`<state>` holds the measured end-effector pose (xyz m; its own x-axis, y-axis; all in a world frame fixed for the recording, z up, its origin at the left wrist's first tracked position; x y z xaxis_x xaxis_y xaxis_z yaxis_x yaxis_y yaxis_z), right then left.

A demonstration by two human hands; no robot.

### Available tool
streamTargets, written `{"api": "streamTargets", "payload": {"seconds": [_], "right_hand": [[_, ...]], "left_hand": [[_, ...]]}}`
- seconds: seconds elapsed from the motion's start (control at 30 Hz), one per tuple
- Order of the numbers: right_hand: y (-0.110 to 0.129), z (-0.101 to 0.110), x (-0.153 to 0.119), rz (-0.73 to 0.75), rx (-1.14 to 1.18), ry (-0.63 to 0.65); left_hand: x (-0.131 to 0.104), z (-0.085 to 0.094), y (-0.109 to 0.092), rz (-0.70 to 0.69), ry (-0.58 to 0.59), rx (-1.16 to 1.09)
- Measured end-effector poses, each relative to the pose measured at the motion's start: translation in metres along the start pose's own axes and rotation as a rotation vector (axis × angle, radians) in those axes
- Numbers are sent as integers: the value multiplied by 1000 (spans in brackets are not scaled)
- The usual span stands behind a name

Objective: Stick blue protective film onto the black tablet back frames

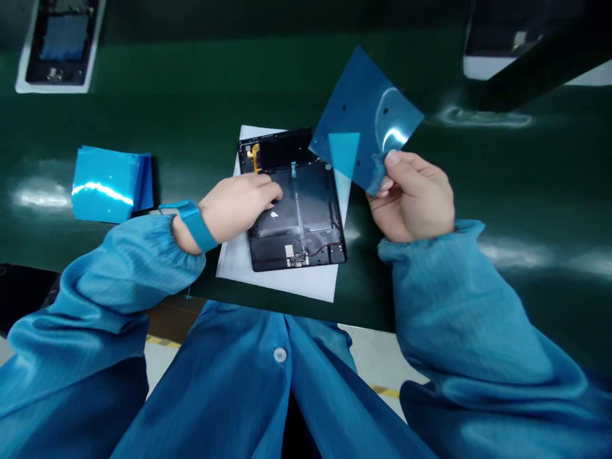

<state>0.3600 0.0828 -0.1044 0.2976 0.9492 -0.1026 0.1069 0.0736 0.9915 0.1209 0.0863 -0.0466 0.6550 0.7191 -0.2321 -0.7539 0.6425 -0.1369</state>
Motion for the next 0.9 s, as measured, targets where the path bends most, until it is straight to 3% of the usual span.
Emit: {"api": "streamTargets", "payload": {"seconds": [0.2, 0.5, 0.77, 0.83, 0.9], "right_hand": [[-1, 0, 3, 87, -30, 84], [1, -1, 0, 45, -52, 53], [6, -5, -4, -31, 33, -35], [6, -5, -4, -50, 64, -52], [6, -4, -5, -54, 88, -63]], "left_hand": [[-4, 0, -12, -34, 132, 178], [1, 4, -34, -79, 134, 305], [10, -3, -20, -53, 98, 200], [9, 5, -10, -39, 75, 145], [-2, 26, 5, 1, -11, 55]]}}
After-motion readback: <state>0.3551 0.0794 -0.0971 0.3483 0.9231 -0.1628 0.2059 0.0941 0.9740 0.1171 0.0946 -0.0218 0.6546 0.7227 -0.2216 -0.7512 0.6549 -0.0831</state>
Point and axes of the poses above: each hand's wrist, its own x-axis towards the middle knuckle, its own z-axis out of the back of the hand, y = z × x, the point moved 7 cm from there along x, towards the middle knuckle, and after that the axes turned 9 degrees about z, right-handed, at the moved point
